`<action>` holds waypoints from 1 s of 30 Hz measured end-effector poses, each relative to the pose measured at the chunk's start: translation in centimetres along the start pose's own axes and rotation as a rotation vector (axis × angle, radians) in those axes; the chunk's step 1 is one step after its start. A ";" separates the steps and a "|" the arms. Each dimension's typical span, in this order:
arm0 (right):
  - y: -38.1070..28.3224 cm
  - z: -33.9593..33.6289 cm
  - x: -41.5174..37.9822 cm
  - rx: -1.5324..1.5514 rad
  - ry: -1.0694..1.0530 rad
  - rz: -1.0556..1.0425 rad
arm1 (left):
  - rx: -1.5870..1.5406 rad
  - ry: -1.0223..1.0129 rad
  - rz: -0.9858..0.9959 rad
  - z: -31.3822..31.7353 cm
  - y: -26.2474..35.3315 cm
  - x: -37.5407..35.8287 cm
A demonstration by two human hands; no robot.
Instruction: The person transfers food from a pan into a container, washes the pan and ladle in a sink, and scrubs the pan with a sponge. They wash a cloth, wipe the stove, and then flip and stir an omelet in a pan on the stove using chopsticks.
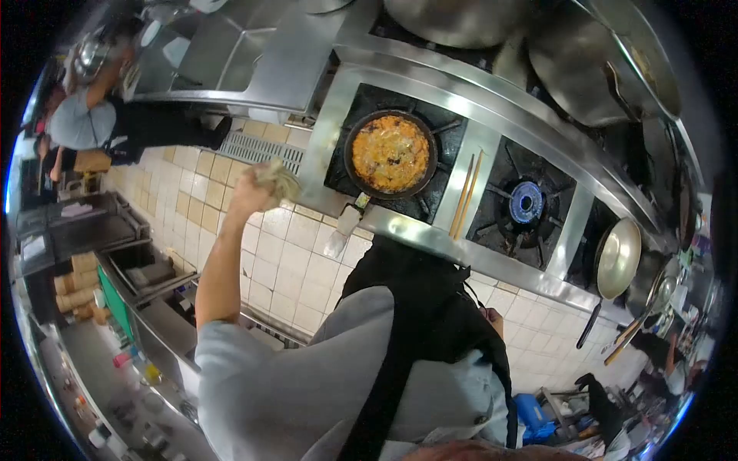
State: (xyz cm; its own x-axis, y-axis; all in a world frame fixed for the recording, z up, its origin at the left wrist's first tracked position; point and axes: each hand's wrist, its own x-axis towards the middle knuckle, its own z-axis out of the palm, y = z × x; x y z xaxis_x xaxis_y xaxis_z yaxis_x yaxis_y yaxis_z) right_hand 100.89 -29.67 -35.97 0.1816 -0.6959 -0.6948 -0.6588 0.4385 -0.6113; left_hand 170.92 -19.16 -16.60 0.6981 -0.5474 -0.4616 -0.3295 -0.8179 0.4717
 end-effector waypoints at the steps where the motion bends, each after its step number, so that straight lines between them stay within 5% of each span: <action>1: -2.7 0.1 -1.3 -0.083 0.023 0.064 | -0.170 0.089 0.062 -0.6 1.7 0.4; 2: -5.8 0.4 -2.8 -0.043 0.037 0.055 | -0.344 0.171 0.122 -0.9 3.4 0.8; 5: -4.2 0.7 -2.7 0.022 0.019 0.041 | -0.068 0.407 0.791 -1.5 10.9 3.2; 8: -6.2 1.6 -4.3 0.011 0.052 0.075 | 0.036 0.429 1.010 1.1 18.4 6.5; 11: -4.3 2.2 -4.6 -0.015 0.054 0.066 | 0.157 0.326 1.156 6.2 25.2 10.7; 14: -9.1 3.2 -7.4 -0.074 0.075 0.037 | 0.432 0.222 1.210 11.9 29.0 15.6; 17: -6.6 3.1 -7.2 -0.001 0.149 -0.009 | 0.401 0.332 1.241 14.7 28.7 19.1; 19: -5.4 3.1 -7.6 -0.269 0.123 -0.047 | 0.361 0.366 1.257 14.6 26.5 21.1; 23: -4.3 2.5 -7.9 -0.263 0.138 -0.049 | 0.558 0.587 1.106 7.6 19.1 25.9; 24: -5.1 2.6 -8.1 -0.257 0.140 -0.048 | 0.658 0.583 0.999 5.1 17.3 27.1; 25: -8.1 3.1 -8.7 -0.145 0.143 0.010 | 0.799 0.528 0.691 3.3 15.2 29.4; 26: -9.6 3.2 -9.1 -0.036 0.145 0.064 | 1.176 0.401 0.613 0.2 12.8 29.8; 28: -7.7 3.4 -8.8 -0.023 0.158 -0.006 | 0.832 0.097 0.120 -5.3 11.6 27.9; 30: -6.1 3.5 -9.1 -0.011 0.159 -0.055 | 0.860 0.305 0.035 -7.4 7.5 25.3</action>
State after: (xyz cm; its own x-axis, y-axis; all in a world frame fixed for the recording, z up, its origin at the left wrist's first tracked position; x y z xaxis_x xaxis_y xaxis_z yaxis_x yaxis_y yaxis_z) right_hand 105.82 -24.02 -27.24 0.1001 -0.8003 -0.5911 -0.6589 0.3918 -0.6421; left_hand 190.83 -37.84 -19.20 0.7764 -0.6036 -0.1815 -0.6284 -0.7189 -0.2973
